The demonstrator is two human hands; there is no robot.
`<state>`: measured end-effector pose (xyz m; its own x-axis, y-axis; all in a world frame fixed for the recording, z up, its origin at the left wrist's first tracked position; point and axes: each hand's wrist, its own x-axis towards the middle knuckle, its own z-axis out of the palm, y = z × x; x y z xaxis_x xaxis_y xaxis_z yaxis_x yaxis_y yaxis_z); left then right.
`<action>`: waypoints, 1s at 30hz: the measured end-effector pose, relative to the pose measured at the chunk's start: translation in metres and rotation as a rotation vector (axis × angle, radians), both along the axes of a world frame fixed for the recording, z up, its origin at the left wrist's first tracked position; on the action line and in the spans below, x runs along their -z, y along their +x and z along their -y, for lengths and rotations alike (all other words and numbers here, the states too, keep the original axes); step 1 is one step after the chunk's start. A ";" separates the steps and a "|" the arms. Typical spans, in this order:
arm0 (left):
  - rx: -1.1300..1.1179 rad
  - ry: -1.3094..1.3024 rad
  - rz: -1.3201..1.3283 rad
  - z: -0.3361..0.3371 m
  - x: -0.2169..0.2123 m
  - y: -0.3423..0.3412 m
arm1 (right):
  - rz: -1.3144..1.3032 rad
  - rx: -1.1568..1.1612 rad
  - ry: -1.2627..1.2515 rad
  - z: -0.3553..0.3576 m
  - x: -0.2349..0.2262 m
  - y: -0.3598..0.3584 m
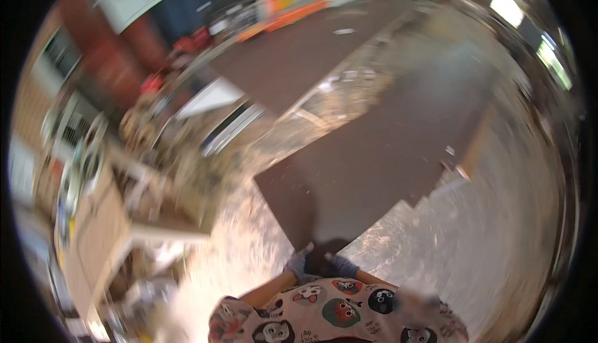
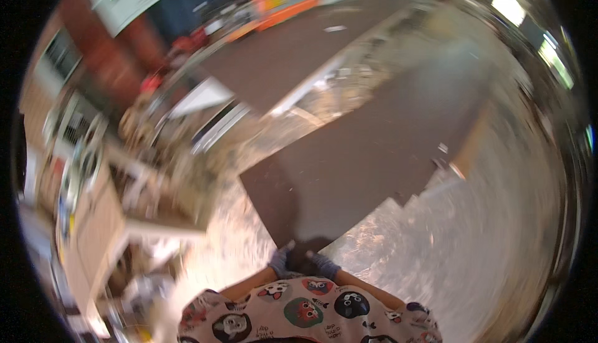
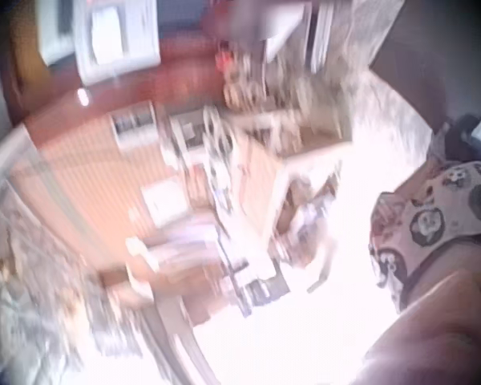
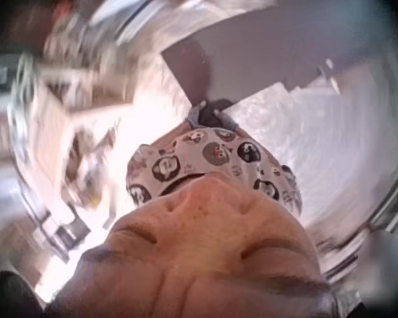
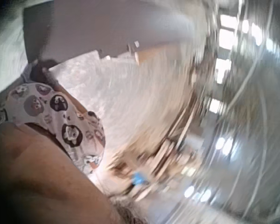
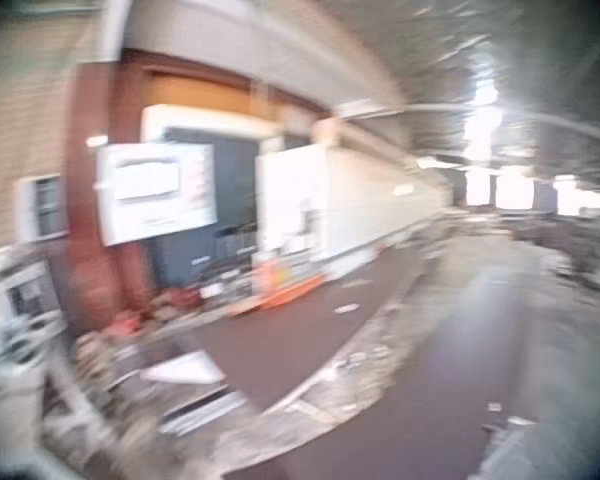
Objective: The person picks up large flat panels from a stack and places them one by one onto a nearby workbench. The person handles each panel with gloved hands, moving them from the floor to the bench in a repetitive sequence.
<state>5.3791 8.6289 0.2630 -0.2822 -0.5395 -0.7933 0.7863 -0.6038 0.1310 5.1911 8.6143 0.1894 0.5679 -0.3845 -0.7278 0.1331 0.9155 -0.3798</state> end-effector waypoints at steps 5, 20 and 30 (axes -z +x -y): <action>-0.464 -0.025 0.576 -0.151 -0.010 0.076 | 0.005 0.287 -0.244 0.071 -0.054 -0.047; -1.514 -0.222 0.573 -0.445 -0.102 0.387 | 0.328 0.474 -0.035 -0.005 -0.098 0.122; -1.125 -0.303 0.698 -0.377 -0.036 0.420 | 0.112 0.168 0.457 -0.167 -0.133 0.353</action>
<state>5.7993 9.0062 0.2995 0.8315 -0.3870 -0.3985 0.5462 0.4394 0.7131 5.5437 8.7809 0.3220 0.6096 -0.1331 -0.7815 0.3099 0.9474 0.0803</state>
